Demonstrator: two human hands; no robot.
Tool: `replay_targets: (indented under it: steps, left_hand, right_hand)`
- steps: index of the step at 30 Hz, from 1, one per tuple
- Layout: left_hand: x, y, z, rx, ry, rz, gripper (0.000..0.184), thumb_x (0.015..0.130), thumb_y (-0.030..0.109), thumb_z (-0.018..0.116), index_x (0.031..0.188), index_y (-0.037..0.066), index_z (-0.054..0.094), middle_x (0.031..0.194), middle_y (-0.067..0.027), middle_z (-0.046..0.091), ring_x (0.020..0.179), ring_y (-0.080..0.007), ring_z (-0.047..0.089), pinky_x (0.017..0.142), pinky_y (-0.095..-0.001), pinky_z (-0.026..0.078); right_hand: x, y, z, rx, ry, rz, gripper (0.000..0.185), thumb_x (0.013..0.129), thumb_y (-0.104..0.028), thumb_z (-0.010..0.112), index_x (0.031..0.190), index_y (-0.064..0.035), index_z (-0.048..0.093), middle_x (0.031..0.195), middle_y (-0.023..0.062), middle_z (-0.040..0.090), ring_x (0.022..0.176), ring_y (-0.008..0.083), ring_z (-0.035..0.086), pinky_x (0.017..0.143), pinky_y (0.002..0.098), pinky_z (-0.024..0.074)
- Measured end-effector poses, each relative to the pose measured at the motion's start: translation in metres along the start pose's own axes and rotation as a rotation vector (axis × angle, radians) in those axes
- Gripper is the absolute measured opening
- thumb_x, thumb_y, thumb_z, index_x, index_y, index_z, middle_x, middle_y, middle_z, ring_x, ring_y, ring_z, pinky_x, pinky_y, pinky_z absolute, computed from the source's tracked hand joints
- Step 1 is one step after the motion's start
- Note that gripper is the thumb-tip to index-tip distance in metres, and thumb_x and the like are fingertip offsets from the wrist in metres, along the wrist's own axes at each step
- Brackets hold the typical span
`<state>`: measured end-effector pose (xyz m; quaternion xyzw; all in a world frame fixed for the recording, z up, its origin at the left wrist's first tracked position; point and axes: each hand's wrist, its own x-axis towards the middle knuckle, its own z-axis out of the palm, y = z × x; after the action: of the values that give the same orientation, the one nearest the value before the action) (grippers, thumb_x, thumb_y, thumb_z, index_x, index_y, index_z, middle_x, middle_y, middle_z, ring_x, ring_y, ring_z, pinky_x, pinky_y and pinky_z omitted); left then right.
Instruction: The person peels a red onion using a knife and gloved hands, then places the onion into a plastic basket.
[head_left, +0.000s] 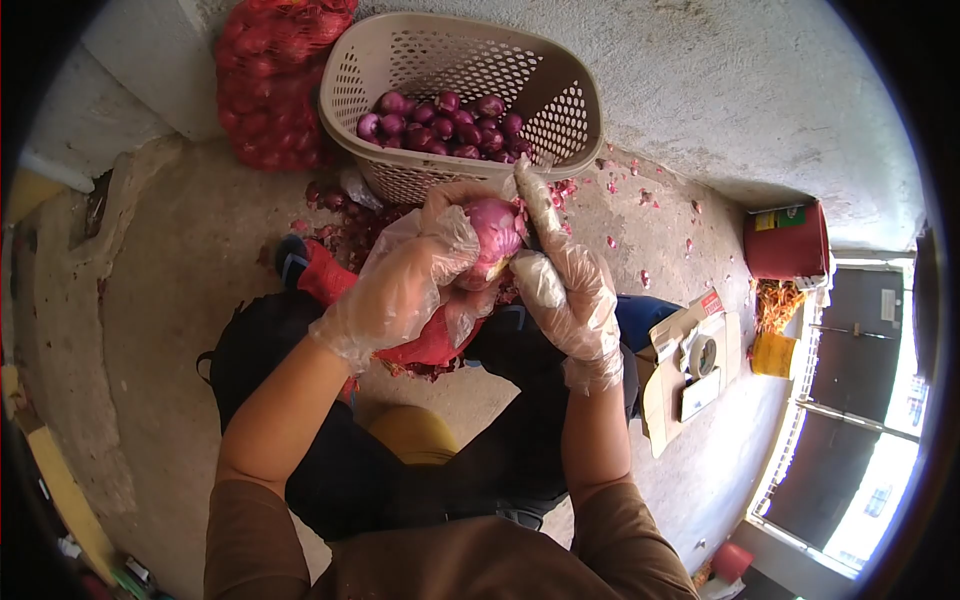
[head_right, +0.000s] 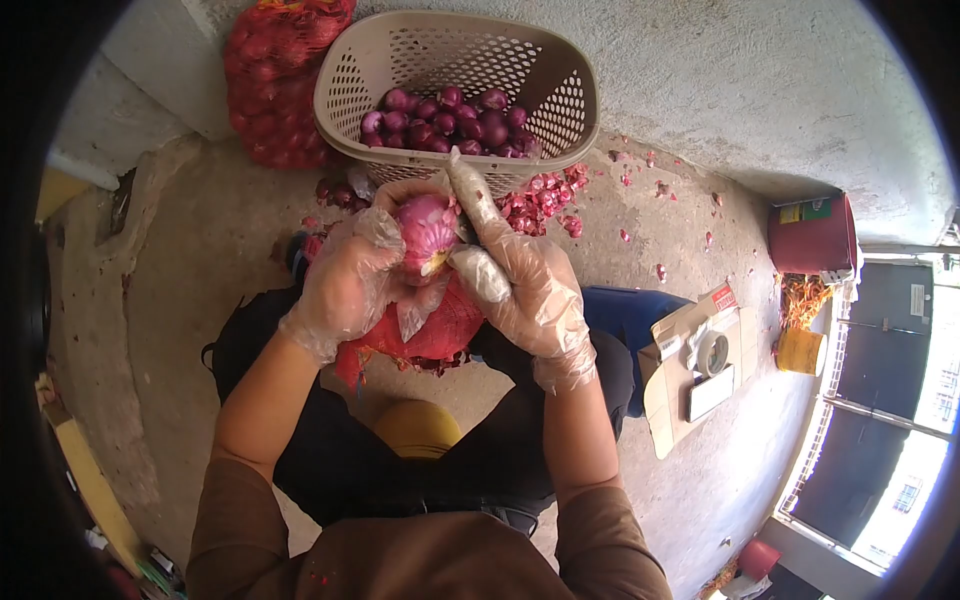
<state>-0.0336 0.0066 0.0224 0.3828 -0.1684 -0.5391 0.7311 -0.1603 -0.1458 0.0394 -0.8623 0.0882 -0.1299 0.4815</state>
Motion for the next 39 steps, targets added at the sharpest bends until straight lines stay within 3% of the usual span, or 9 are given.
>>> replay_targets:
  steps: [5,9,13,18,22,24,29,35,39]
  left_hand:
    - [0.003,0.002,-0.002,-0.048,0.035,0.014,0.059,0.080,0.027,0.055,0.133,0.004,0.042,0.113,-0.0149,0.060,0.084,-0.0229,0.062,0.068,-0.0346,0.055]
    - [0.004,0.000,-0.001,-0.074,0.041,0.086,0.057,0.084,0.027,0.054,0.134,0.004,0.042,0.117,-0.0152,0.060,0.091,-0.0220,0.062,0.070,-0.0357,0.056]
    - [0.003,0.003,0.001,-0.014,0.056,0.083,0.055,0.086,0.025,0.054,0.134,0.003,0.043,0.114,-0.0122,0.060,0.096,-0.0181,0.061,0.075,-0.0353,0.056]
    - [0.004,0.007,-0.001,0.141,-0.007,0.093,0.047,0.088,0.020,0.053,0.131,0.003,0.049,0.104,-0.0057,0.062,0.083,-0.0111,0.058,0.068,-0.0265,0.050]
    - [0.006,0.002,-0.004,0.181,-0.005,0.184,0.043,0.089,0.014,0.050,0.130,0.003,0.052,0.099,-0.0028,0.063,0.074,-0.0080,0.054,0.065,-0.0233,0.044]
    - [0.006,0.002,-0.005,0.236,-0.002,0.199,0.042,0.089,0.012,0.050,0.130,0.003,0.052,0.100,-0.0026,0.063,0.073,-0.0075,0.055,0.066,-0.0235,0.045]
    - [0.006,0.003,-0.002,0.309,0.029,0.251,0.042,0.087,0.013,0.052,0.128,0.002,0.053,0.102,-0.0028,0.063,0.071,-0.0070,0.055,0.062,-0.0226,0.046]
    - [0.002,0.010,0.001,0.387,0.027,0.148,0.042,0.086,0.018,0.056,0.124,0.002,0.053,0.106,-0.0051,0.063,0.072,-0.0081,0.057,0.062,-0.0226,0.048]
    - [0.006,0.009,-0.001,0.330,0.032,0.141,0.043,0.085,0.020,0.056,0.124,0.002,0.053,0.106,-0.0073,0.063,0.078,-0.0113,0.061,0.067,-0.0240,0.051]
  right_hand:
    - [0.001,0.003,0.007,0.220,0.182,0.029,0.070,0.089,-0.028,0.058,0.150,-0.0039,0.035,0.136,0.0073,0.055,0.056,0.0010,0.041,0.056,0.0169,0.0358]
    - [-0.001,-0.007,0.003,0.227,0.088,0.014,0.072,0.089,-0.019,0.059,0.152,-0.0023,0.028,0.146,0.0156,0.046,0.077,0.0101,0.051,0.072,0.0238,0.0448]
    - [0.001,0.001,0.005,0.043,0.021,-0.121,0.076,0.092,-0.026,0.064,0.152,-0.0046,0.023,0.141,0.0214,0.049,0.124,0.0314,0.055,0.096,0.0336,0.0464]
    - [0.003,-0.001,0.003,-0.028,0.026,-0.213,0.065,0.092,-0.024,0.063,0.147,-0.0026,0.036,0.131,0.0233,0.056,0.113,0.0314,0.064,0.090,0.0343,0.0490]
    - [-0.002,-0.024,-0.012,0.009,-0.108,0.140,0.055,0.092,-0.022,0.062,0.141,-0.0017,0.046,0.104,0.0211,0.066,0.083,0.0266,0.068,0.081,0.0321,0.0503]
    - [-0.003,-0.014,-0.006,0.032,-0.052,0.118,0.054,0.092,-0.021,0.063,0.140,-0.0024,0.048,0.092,0.0192,0.067,0.070,0.0235,0.063,0.076,0.0301,0.0501]
    - [-0.002,0.001,-0.001,0.135,0.037,0.073,0.055,0.092,-0.022,0.063,0.142,-0.0048,0.046,0.090,0.0196,0.066,0.069,0.0219,0.061,0.076,0.0287,0.0492]
    - [0.000,-0.006,-0.005,0.216,0.076,0.193,0.057,0.094,-0.024,0.060,0.144,-0.0024,0.043,0.104,0.0237,0.065,0.091,0.0163,0.062,0.085,0.0293,0.0475]
    - [0.003,0.004,-0.001,0.139,0.121,0.105,0.066,0.094,-0.023,0.059,0.149,-0.0013,0.030,0.119,0.0281,0.059,0.105,0.0260,0.062,0.090,0.0337,0.0472]
